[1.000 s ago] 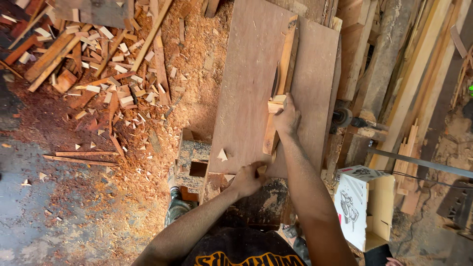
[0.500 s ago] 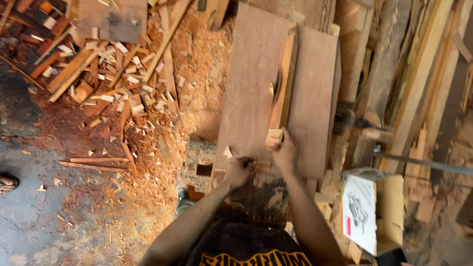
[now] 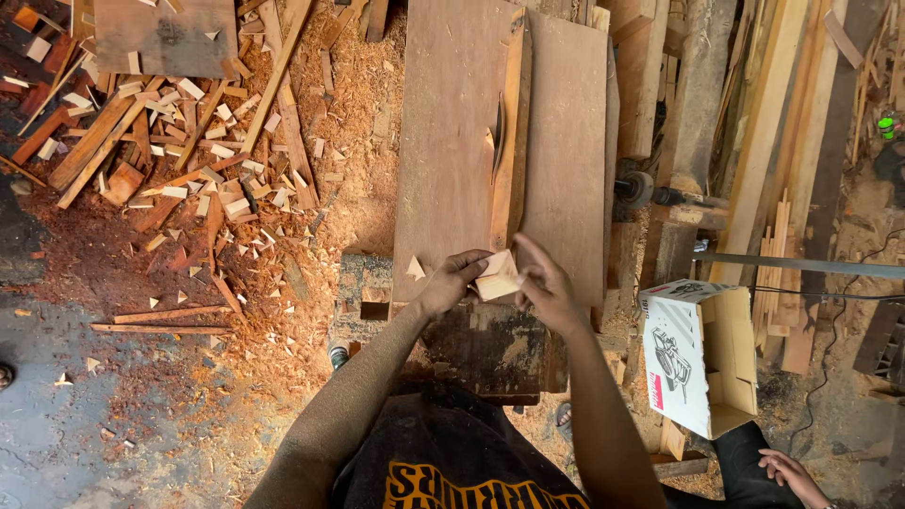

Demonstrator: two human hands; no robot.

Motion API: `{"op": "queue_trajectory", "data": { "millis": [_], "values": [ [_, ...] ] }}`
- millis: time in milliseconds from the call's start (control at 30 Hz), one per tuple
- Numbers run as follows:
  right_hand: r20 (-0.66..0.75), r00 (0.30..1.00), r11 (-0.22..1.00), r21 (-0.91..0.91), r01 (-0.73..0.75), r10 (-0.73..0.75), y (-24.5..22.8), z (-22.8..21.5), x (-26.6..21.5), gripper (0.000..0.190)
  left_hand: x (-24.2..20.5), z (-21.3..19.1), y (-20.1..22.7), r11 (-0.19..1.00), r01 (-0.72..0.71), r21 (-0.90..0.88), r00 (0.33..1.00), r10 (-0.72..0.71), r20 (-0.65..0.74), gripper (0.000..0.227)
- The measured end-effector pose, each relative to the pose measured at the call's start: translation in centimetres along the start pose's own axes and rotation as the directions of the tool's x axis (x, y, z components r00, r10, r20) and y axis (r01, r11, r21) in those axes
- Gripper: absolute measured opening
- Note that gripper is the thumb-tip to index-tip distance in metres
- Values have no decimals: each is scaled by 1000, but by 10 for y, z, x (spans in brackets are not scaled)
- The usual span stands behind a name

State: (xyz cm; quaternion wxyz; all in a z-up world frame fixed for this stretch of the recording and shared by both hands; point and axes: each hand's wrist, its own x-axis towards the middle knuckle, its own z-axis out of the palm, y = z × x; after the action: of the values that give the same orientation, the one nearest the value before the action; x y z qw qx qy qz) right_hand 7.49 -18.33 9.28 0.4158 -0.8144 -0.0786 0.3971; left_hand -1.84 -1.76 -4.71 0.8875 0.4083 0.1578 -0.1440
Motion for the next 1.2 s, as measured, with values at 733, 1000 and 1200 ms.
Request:
{"op": "queue_trajectory", "data": {
  "millis": [733,1000,1200],
  "values": [
    [-311,941,639,-699,-321,134,-13,34,107,74,45,46,-14,777,124,618,973,28,-230,80],
    [-403,912,708,-666,-237,-74,-22,20,162,72,77,34,48,755,-87,650,960,239,-149,90],
    [-420,901,726,-652,-217,-109,-13,6,200,71,52,50,54,857,112,503,956,46,-290,68]
  ]
}}
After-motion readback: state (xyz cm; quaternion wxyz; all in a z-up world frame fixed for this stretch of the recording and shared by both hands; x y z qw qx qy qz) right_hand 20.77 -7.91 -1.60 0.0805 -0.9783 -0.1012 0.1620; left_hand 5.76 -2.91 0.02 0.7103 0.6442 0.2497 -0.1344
